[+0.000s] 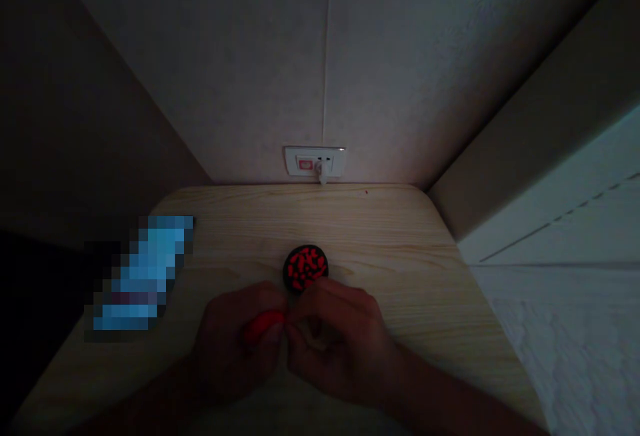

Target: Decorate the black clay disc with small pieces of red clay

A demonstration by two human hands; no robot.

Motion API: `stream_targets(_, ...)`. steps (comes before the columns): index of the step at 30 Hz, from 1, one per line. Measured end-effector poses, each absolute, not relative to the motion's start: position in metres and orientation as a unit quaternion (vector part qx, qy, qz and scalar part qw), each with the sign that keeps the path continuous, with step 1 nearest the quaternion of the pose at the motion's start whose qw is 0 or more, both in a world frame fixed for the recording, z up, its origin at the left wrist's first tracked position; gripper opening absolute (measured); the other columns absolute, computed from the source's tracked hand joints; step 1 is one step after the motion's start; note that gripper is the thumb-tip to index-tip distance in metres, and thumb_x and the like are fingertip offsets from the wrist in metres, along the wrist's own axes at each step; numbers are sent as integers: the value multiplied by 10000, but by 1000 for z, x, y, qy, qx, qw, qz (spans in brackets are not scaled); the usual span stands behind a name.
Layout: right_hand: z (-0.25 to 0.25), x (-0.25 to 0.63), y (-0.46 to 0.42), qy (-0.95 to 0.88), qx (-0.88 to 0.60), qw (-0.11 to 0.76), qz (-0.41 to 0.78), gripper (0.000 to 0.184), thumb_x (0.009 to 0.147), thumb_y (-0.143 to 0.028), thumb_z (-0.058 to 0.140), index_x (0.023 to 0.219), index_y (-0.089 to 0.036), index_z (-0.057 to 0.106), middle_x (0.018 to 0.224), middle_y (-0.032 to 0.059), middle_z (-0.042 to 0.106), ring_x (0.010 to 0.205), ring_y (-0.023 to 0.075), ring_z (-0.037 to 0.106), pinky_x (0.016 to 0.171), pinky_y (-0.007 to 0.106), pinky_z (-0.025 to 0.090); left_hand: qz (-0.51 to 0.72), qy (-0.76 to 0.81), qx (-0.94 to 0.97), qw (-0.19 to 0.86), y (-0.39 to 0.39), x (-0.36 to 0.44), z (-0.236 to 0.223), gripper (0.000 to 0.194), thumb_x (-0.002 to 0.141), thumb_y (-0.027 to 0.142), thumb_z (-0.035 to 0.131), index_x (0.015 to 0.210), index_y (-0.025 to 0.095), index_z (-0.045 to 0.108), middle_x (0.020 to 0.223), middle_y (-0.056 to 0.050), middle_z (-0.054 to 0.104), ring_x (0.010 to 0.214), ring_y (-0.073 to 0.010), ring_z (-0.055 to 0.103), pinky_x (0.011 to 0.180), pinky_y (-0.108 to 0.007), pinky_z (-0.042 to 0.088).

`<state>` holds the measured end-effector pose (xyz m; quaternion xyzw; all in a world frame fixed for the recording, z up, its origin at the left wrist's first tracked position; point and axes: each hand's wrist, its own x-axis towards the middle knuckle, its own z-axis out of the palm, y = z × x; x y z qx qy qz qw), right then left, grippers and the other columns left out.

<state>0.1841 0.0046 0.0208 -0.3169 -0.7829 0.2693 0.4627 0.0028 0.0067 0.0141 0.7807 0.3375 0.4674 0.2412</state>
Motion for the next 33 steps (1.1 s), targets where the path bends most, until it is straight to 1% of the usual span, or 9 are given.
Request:
stream_targets(10, 19, 186, 4, -804, -299, 454, 240, 110, 851, -63, 677, 878, -166, 648, 697, 48, 679, 592, 133, 619, 528, 241, 478, 461, 330, 787, 243, 8, 1, 10, 108, 809, 116, 532, 734, 173, 584, 608, 15, 536, 517, -98, 480, 507, -226, 366)
stream_targets(16, 21, 187, 4, -814, -306, 442, 221, 135, 830, -60, 685, 859, -177, 627, 673, 28, 654, 583, 130, 606, 524, 242, 469, 460, 319, 787, 260, 8, 2, 10, 132, 799, 103, 534, 698, 189, 538, 589, 28, 515, 508, -93, 458, 499, -232, 341)
stream_targets(19, 23, 191, 5, -790, -341, 459, 223, 152, 821, -54, 665, 823, -194, 607, 658, 7, 623, 587, 123, 588, 540, 239, 463, 448, 308, 794, 270, 5, 3, 9, 151, 766, 75, 529, 679, 196, 505, 575, 42, 482, 492, -87, 427, 487, -243, 304)
stream_targets(21, 23, 194, 6, -761, -370, 474, 242, 150, 842, -70, 645, 823, -208, 592, 683, -1, 619, 615, 125, 591, 576, 247, 472, 439, 307, 799, 273, 3, 3, 8, 147, 755, 76, 524, 678, 199, 496, 568, 46, 462, 486, -90, 411, 485, -258, 285)
stream_targets(24, 20, 199, 6, -708, -400, 485, 322, 109, 947, -168, 560, 856, -226, 557, 718, -7, 601, 634, 132, 569, 585, 262, 461, 441, 308, 795, 280, 2, 1, 9, 124, 778, 97, 522, 707, 199, 521, 574, 37, 478, 495, -100, 427, 495, -259, 304)
stream_targets(26, 16, 200, 4, -667, -407, 491, 386, 157, 1017, -253, 466, 870, -236, 519, 706, -15, 576, 612, 136, 530, 565, 271, 434, 448, 304, 791, 286, 3, -1, 9, 126, 800, 100, 520, 722, 198, 537, 576, 35, 491, 495, -99, 438, 500, -251, 319)
stream_targets(28, 14, 200, 2, -638, -401, 499, 428, 220, 1054, -319, 398, 866, -242, 482, 680, -26, 549, 591, 139, 491, 560, 281, 410, 448, 304, 792, 284, 4, -2, 9, 124, 808, 99, 523, 734, 195, 550, 578, 33, 497, 492, -97, 441, 497, -250, 316)
stream_targets(31, 12, 200, 0, -631, -395, 500, 442, 273, 1075, -363, 360, 851, -243, 458, 659, -31, 525, 577, 137, 461, 556, 288, 384, 450, 301, 789, 290, 5, -2, 8, 116, 810, 103, 522, 745, 195, 545, 593, 31, 506, 500, -97, 454, 504, -245, 328)
stream_targets(33, 14, 201, 1, -648, -398, 482, 435, 280, 1079, -354, 368, 840, -240, 461, 647, -33, 520, 560, 129, 456, 541, 282, 374, 452, 302, 786, 293, 4, -2, 7, 112, 813, 105, 524, 751, 197, 539, 601, 31, 505, 509, -98, 460, 511, -245, 335)
